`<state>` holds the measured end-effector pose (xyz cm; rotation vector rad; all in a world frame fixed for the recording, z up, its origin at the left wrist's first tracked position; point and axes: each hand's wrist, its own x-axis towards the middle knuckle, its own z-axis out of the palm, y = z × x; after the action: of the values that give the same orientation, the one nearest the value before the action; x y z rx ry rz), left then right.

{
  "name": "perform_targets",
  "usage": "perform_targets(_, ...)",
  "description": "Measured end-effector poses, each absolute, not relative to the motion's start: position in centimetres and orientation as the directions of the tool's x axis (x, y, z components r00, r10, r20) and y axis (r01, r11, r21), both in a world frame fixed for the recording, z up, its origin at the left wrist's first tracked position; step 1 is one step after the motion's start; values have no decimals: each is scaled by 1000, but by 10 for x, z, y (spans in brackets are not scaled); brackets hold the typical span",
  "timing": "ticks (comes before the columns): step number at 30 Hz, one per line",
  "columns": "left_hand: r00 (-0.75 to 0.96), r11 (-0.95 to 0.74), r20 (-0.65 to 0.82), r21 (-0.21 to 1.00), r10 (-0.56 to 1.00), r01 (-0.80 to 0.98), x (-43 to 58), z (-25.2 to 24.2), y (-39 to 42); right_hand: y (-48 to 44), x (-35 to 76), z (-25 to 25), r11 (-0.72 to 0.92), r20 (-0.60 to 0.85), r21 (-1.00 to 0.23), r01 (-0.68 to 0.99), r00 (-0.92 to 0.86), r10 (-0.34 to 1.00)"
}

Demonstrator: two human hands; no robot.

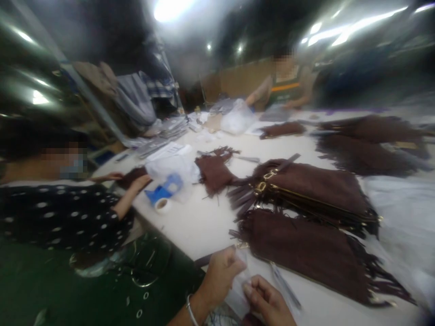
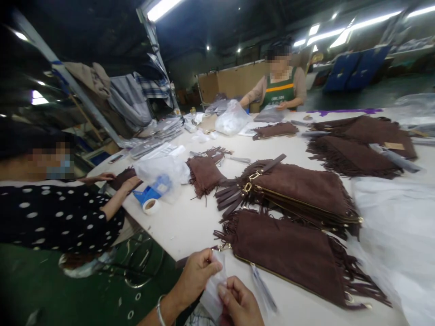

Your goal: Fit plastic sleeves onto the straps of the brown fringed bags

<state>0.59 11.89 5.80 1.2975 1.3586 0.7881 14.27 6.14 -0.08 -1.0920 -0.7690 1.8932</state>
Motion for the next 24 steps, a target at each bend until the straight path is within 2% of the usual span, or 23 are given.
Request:
perform_targets(5, 51, 178, -215, 901, 975, 395, -17, 58, 120, 68, 126, -5, -492, -376, -808, -325, -359, 854)
perform_targets(10, -1, 112, -130, 845, 991, 523, -34, 67, 118, 76, 112, 5, -451, -358, -864, -224, -356, 863)
perform_targets(12, -23, 129, -134, 871, 991, 474, -40, 68, 115, 78, 107, 5, -416, -333, -889, -190, -354, 874)
perform_targets(18, 13, 297, -309, 923, 951, 247, -57, 65, 108, 79, 97, 0, -312, -275, -946, -87, -294, 916)
perform_targets(21, 13, 330, -337, 927, 941, 176, -65, 67, 108, 76, 95, 0, -265, -245, -964, -14, -336, 909)
perform_targets(24, 45, 347, -360, 921, 932, 179, -70, 69, 108, 72, 92, 0, -265, -253, -964, 23, -395, 883)
